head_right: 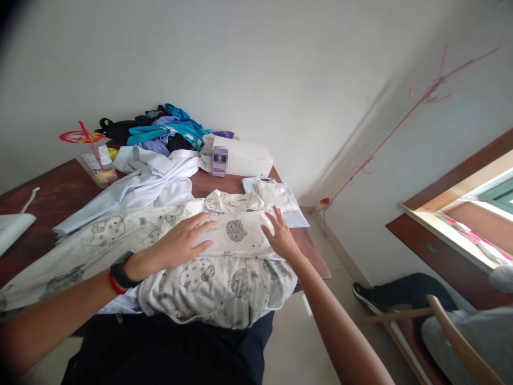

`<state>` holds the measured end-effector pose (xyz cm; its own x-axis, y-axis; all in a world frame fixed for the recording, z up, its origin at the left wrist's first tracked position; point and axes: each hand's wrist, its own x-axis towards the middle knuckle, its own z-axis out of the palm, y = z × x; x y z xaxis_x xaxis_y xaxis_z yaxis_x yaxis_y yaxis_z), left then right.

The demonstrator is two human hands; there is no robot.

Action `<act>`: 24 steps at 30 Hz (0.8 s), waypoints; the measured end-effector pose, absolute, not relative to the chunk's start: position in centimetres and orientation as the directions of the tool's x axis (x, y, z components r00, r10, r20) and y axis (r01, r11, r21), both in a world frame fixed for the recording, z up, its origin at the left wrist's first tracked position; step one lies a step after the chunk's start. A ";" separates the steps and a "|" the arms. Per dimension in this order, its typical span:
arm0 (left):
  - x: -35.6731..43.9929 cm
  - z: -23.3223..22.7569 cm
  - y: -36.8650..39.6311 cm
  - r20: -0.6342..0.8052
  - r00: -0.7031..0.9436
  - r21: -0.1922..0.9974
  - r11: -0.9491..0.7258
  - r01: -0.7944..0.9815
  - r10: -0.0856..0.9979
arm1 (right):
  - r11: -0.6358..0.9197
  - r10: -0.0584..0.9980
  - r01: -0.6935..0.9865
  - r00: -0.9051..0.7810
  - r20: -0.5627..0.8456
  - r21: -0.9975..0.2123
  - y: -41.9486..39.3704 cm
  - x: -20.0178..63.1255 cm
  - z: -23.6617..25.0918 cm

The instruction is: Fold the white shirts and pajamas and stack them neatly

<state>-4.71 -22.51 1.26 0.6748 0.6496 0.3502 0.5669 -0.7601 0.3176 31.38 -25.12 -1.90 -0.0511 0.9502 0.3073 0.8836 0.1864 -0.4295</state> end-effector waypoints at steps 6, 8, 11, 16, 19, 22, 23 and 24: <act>-3.8 -3.7 -22.9 0.240 0.610 0.192 -0.653 0.733 0.755 | 0.073 0.984 0.949 -0.018 0.178 -0.307 -22.9 31.1 -6.8; -4.0 -4.5 -23.5 0.281 0.546 0.182 -0.603 0.777 0.789 | -0.009 0.982 0.957 0.062 0.178 -0.289 -22.3 32.1 -7.1; -3.9 -4.6 -24.1 0.291 0.486 0.191 -0.547 0.815 0.824 | -0.108 0.982 0.958 0.145 0.125 -0.264 -21.7 33.1 -6.8; -5.8 -3.2 -25.1 0.216 0.506 0.257 -0.549 0.796 0.835 | -0.120 0.978 0.963 0.157 0.137 -0.242 -21.4 33.4 -6.9; -9.0 -2.4 -26.5 0.147 0.544 0.340 -0.559 0.757 0.826 | -0.134 0.970 0.962 0.176 0.165 -0.239 -21.5 33.3 -7.2; -12.8 -2.2 -28.3 0.163 0.425 0.428 -0.452 0.783 0.890 | -0.144 0.970 0.964 0.182 0.159 -0.222 -21.5 33.3 -7.3; -13.9 -2.2 -28.9 0.182 0.376 0.455 -0.417 0.787 0.908 | -0.146 0.970 0.965 0.182 0.159 -0.218 -21.5 33.3 -7.3; -14.9 -2.1 -29.4 0.200 0.338 0.480 -0.393 0.784 0.920 | -0.147 0.970 0.966 0.183 0.161 -0.215 -21.4 33.3 -7.3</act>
<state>-14.85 -29.42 -2.09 0.3383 0.9196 0.1996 0.7842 -0.3927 0.4804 33.32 -21.42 -7.34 0.1830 0.9699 0.1608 0.9656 -0.1467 -0.2145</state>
